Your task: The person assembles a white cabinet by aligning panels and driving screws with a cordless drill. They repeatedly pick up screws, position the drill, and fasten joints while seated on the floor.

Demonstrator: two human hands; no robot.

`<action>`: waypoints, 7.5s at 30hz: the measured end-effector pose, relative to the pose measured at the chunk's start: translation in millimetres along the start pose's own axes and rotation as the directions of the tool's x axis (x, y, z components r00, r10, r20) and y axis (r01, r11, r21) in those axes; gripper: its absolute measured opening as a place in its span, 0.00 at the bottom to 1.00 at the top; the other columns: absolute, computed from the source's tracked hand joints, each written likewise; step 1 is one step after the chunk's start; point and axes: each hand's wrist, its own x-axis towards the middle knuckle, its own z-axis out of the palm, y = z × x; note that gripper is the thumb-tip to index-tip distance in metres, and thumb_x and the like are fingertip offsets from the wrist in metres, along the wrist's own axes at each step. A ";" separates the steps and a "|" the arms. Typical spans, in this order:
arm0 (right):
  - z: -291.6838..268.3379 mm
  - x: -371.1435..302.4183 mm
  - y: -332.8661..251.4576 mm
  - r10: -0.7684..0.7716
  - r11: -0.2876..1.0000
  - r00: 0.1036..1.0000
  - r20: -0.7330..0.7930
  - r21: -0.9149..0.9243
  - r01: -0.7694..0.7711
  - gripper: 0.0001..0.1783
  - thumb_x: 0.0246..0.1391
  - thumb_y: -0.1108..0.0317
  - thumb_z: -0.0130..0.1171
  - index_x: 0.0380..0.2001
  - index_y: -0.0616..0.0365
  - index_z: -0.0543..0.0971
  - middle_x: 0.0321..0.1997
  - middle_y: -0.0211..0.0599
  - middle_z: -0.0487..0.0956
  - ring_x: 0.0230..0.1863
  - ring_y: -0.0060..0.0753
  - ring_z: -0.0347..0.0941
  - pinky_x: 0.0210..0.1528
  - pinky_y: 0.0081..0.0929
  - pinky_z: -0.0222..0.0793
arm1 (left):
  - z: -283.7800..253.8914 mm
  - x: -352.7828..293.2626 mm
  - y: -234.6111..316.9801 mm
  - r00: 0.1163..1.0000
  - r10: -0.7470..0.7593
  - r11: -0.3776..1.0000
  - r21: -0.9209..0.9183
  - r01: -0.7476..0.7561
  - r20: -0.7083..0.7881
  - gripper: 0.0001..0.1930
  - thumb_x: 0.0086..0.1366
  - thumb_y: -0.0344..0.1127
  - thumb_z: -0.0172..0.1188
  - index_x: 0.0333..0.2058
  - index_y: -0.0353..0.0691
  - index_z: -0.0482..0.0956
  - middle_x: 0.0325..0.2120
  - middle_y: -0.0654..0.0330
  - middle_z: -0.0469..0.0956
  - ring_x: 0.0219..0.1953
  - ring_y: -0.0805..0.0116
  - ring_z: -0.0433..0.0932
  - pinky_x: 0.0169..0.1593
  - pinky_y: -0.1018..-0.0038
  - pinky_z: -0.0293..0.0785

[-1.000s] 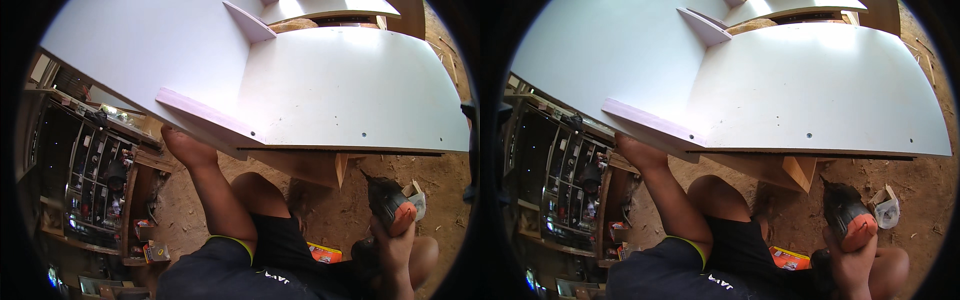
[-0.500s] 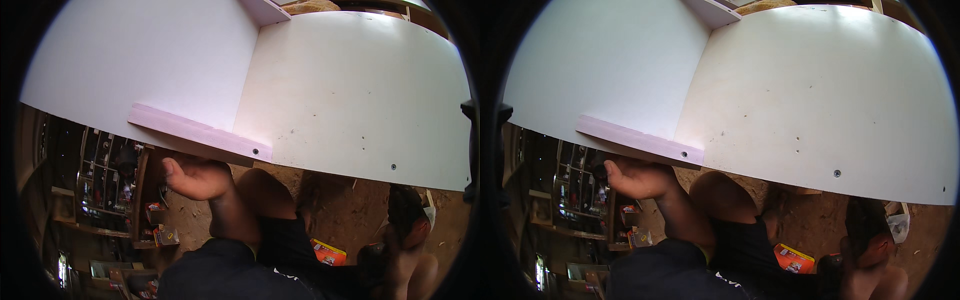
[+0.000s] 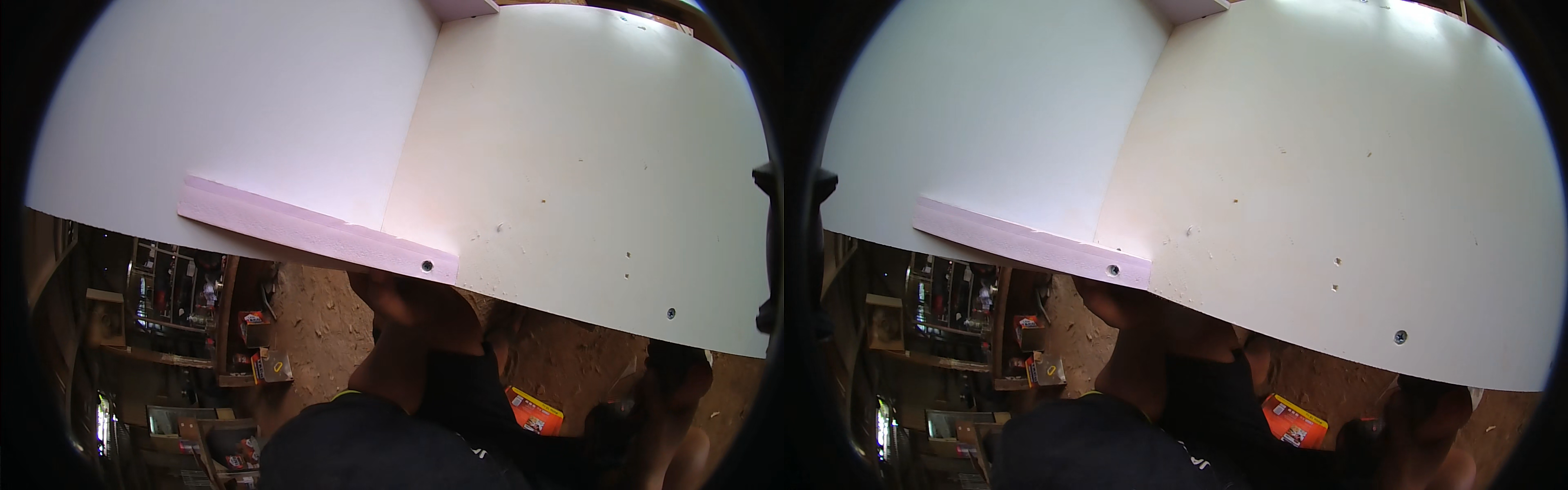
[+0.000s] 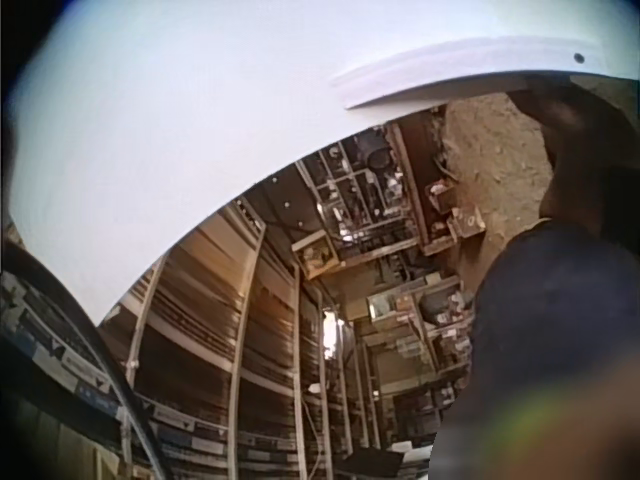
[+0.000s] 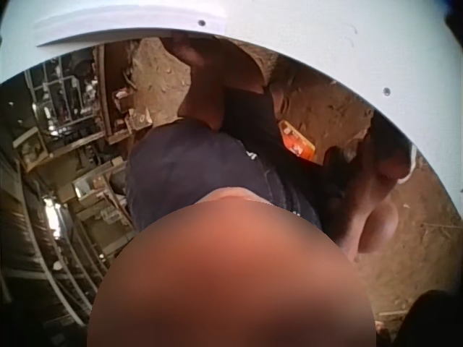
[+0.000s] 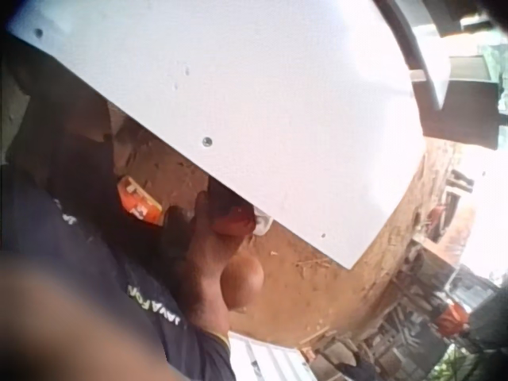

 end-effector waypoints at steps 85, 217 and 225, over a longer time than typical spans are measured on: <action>21.5 46.0 115.5 0.109 0.937 0.994 0.012 -0.334 -0.099 0.14 0.44 0.72 0.71 0.35 0.63 0.81 0.29 0.32 0.80 0.28 0.31 0.76 0.33 0.30 0.72 | 50.0 37.5 48.6 0.826 -0.277 0.953 0.248 0.173 0.490 0.53 0.61 0.40 0.75 0.76 0.39 0.49 0.69 0.45 0.63 0.70 0.50 0.65 0.70 0.58 0.65; -276.7 82.6 -9.8 -0.124 0.980 0.908 -0.400 -0.194 0.048 0.29 0.67 0.41 0.58 0.56 0.56 0.75 0.45 0.38 0.83 0.33 0.26 0.78 0.35 0.31 0.76 | 10.8 20.1 51.0 0.945 0.044 0.663 0.699 -0.269 0.323 0.17 0.66 0.37 0.73 0.46 0.28 0.86 0.43 0.51 0.88 0.42 0.69 0.83 0.49 0.73 0.80; -326.0 115.6 233.3 0.298 0.861 0.858 -0.419 -0.270 -0.431 0.10 0.63 0.60 0.65 0.39 0.54 0.87 0.29 0.33 0.86 0.22 0.26 0.79 0.24 0.31 0.77 | 20.3 13.5 30.9 0.924 0.267 0.633 0.674 -0.382 0.272 0.19 0.73 0.40 0.65 0.38 0.24 0.76 0.32 0.51 0.79 0.34 0.66 0.80 0.41 0.74 0.79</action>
